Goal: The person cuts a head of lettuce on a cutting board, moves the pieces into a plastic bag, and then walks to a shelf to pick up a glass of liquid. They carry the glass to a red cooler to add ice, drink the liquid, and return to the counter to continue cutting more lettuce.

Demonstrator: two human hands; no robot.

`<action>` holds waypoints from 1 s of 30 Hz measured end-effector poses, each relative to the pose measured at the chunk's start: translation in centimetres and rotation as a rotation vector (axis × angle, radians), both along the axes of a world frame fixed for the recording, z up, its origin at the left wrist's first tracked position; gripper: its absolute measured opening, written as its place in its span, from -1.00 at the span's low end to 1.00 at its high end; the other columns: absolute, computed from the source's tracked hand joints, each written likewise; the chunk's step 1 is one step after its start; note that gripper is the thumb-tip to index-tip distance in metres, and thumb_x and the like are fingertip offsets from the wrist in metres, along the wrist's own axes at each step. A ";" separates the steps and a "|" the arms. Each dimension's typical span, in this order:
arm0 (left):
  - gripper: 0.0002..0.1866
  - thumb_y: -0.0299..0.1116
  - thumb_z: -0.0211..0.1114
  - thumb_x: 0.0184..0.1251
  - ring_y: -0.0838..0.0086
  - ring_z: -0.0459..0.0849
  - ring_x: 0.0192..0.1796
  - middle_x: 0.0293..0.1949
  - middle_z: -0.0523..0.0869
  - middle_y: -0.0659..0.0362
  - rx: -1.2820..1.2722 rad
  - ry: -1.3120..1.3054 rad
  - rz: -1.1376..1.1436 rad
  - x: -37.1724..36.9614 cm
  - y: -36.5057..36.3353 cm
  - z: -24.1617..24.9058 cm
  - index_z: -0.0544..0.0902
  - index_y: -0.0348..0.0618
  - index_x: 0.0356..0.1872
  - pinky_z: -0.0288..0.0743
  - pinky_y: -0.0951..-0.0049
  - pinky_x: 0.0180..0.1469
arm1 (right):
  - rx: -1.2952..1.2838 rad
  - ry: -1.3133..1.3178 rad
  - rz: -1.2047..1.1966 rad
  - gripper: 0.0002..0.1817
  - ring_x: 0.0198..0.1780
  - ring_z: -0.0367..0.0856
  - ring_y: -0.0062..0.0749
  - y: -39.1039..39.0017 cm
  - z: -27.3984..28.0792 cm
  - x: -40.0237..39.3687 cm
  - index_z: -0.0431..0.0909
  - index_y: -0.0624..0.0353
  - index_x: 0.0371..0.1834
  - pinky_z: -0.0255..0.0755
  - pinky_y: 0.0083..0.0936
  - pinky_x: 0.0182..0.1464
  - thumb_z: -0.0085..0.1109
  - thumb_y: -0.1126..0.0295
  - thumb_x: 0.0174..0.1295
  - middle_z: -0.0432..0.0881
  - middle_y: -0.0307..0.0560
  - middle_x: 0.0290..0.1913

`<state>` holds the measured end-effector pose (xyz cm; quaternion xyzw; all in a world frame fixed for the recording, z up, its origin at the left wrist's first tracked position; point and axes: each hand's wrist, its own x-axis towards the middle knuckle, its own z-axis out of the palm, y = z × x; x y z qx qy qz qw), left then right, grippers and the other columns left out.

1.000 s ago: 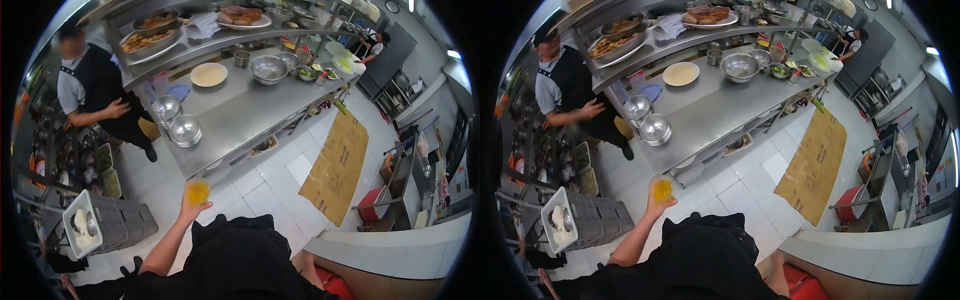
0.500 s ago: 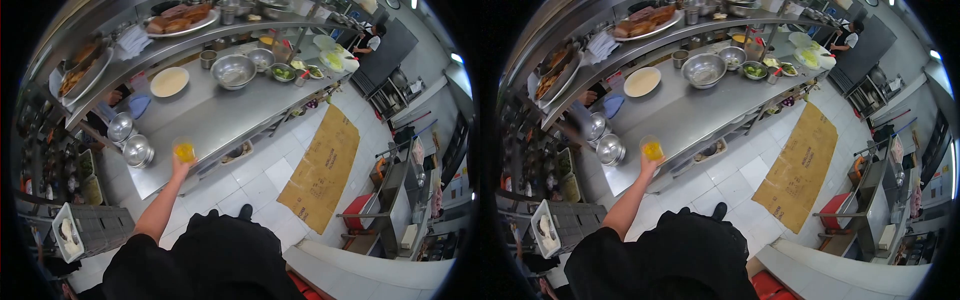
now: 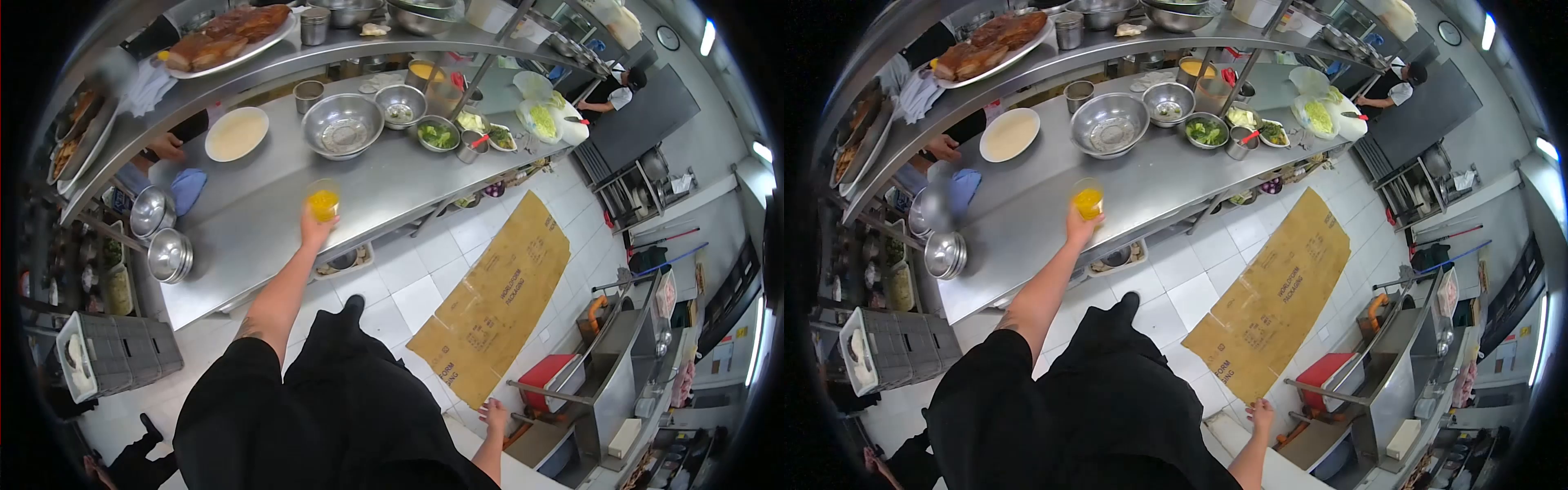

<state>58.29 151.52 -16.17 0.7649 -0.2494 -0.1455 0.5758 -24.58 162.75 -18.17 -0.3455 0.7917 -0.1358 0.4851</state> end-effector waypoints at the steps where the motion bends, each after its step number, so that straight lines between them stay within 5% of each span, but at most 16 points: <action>1: -0.12 -0.36 0.83 0.09 0.10 0.78 0.34 0.27 0.81 -0.05 0.011 0.002 -0.053 -0.3 -1.5 0.2 0.53 -0.19 0.44 0.61 0.16 0.41 | 0.033 -0.013 0.021 -0.58 -0.08 0.89 -0.13 -0.5 -0.9 0.9 0.54 0.13 0.42 0.75 -0.08 -0.14 0.14 0.09 0.72 0.82 0.02 0.08; 6: -0.18 -0.39 0.79 0.15 0.02 0.80 0.33 0.26 0.82 -0.11 0.003 -0.056 -0.222 -1.1 -10.4 0.3 0.53 -0.20 0.42 0.62 0.13 0.39 | 0.186 -0.187 0.187 -0.60 -0.12 0.93 -0.19 -0.2 -8.9 3.3 0.63 0.07 0.31 0.71 -0.16 -0.27 0.21 0.02 0.70 0.85 0.01 0.06; 7: -0.18 -0.39 0.79 0.16 0.01 0.80 0.34 0.26 0.82 -0.12 0.025 -0.039 -0.249 -1.4 -11.8 0.4 0.52 -0.20 0.42 0.62 0.12 0.40 | 0.204 -0.136 0.250 -0.62 -0.05 0.92 -0.15 -0.1 -6.3 5.2 0.67 0.05 0.30 0.75 -0.02 -0.18 0.22 0.03 0.70 0.86 0.03 0.12; 18: -0.20 -0.48 0.66 0.30 0.01 0.79 0.36 0.30 0.79 -0.16 0.053 -0.032 -0.448 -1.1 -23.9 1.2 0.46 -0.19 0.54 0.66 0.17 0.38 | 0.248 -0.103 0.084 -0.64 -0.14 0.91 -0.11 -11.8 -1.7 14.8 0.61 0.11 0.30 0.75 -0.07 -0.23 0.14 0.11 0.68 0.83 0.11 0.11; 22: -0.19 -0.54 0.57 0.37 0.14 0.84 0.28 0.29 0.80 -0.16 0.076 -0.104 -0.380 -0.1 -23.7 0.9 0.42 -0.17 0.63 0.76 0.28 0.20 | 0.249 -0.099 0.133 -0.65 -0.17 0.90 -0.09 -18.5 -2.1 14.4 0.59 0.13 0.29 0.75 -0.09 -0.25 0.12 0.15 0.68 0.82 0.14 0.10; 30: -0.63 -0.47 0.48 0.50 0.38 0.87 -0.09 -0.14 0.89 0.10 0.077 -0.133 -0.035 1.5 -13.9 0.4 0.70 -0.20 0.27 0.71 0.40 -0.05 | 0.236 -0.110 0.445 -0.67 -0.24 0.88 -0.07 -40.1 -6.3 11.3 0.55 0.17 0.29 0.75 -0.12 -0.29 0.06 0.21 0.67 0.79 0.20 0.09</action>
